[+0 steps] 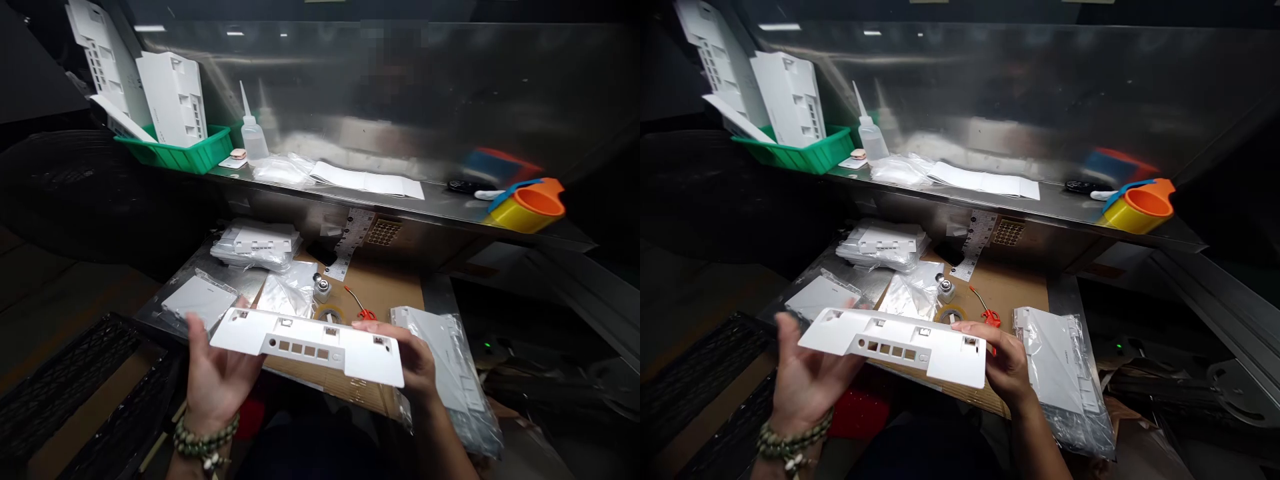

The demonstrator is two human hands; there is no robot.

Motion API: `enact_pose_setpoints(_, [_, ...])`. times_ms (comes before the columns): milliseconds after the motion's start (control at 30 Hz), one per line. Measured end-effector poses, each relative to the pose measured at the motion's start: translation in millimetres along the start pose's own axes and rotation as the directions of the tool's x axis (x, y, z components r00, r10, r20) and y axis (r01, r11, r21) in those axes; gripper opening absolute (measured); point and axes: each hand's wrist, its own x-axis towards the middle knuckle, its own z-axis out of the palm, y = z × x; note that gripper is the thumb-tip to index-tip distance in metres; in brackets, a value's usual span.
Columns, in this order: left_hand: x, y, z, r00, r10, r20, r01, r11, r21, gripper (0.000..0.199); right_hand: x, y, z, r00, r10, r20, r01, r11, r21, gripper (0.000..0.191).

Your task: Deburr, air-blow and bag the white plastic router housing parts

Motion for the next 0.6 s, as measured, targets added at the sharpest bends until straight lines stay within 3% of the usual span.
enact_pose_setpoints(100, [9.5,7.3,-19.1,0.951,-0.304,0.051,0.308,0.938,-0.161,0.070,2.0,9.3,5.3,0.983,-0.116,0.142,0.114,0.993,0.023,0.037])
enact_pose_setpoints(167, [11.5,11.4,-26.8,0.926,-0.376,0.031,0.370,0.892,-0.259,0.058,3.9,17.3,9.2,0.968,-0.148,0.204,0.141,0.989,0.050,0.040])
enact_pose_setpoints(300, [8.5,19.8,-32.4,0.930,-0.326,-0.170,0.257,0.907,-0.333,0.046,16.6,41.3,14.7,0.956,-0.122,0.268,0.127,0.992,0.000,0.036])
enact_pose_setpoints(367, [6.2,26.7,-36.3,0.937,-0.236,-0.257,0.146,0.934,-0.326,0.051,27.1,63.1,16.9,0.946,0.032,0.324,0.056,0.964,-0.260,0.033])
enact_pose_setpoints(400, [5.0,31.1,-39.6,0.939,-0.183,-0.290,0.084,0.943,-0.322,0.052,31.8,77.3,18.5,0.928,0.149,0.341,0.008,0.908,-0.419,0.032])
enact_pose_setpoints(500, [1.0,47.0,-53.9,0.922,-0.055,-0.383,-0.071,0.950,-0.306,0.046,36.8,128.0,26.4,0.822,0.447,0.352,-0.068,0.692,-0.719,0.024])
enact_pose_setpoints(600, [-3.8,61.2,-69.4,0.898,-0.055,-0.437,-0.086,0.952,-0.295,0.027,26.5,173.8,37.7,0.713,0.572,0.405,-0.049,0.617,-0.785,0.018])
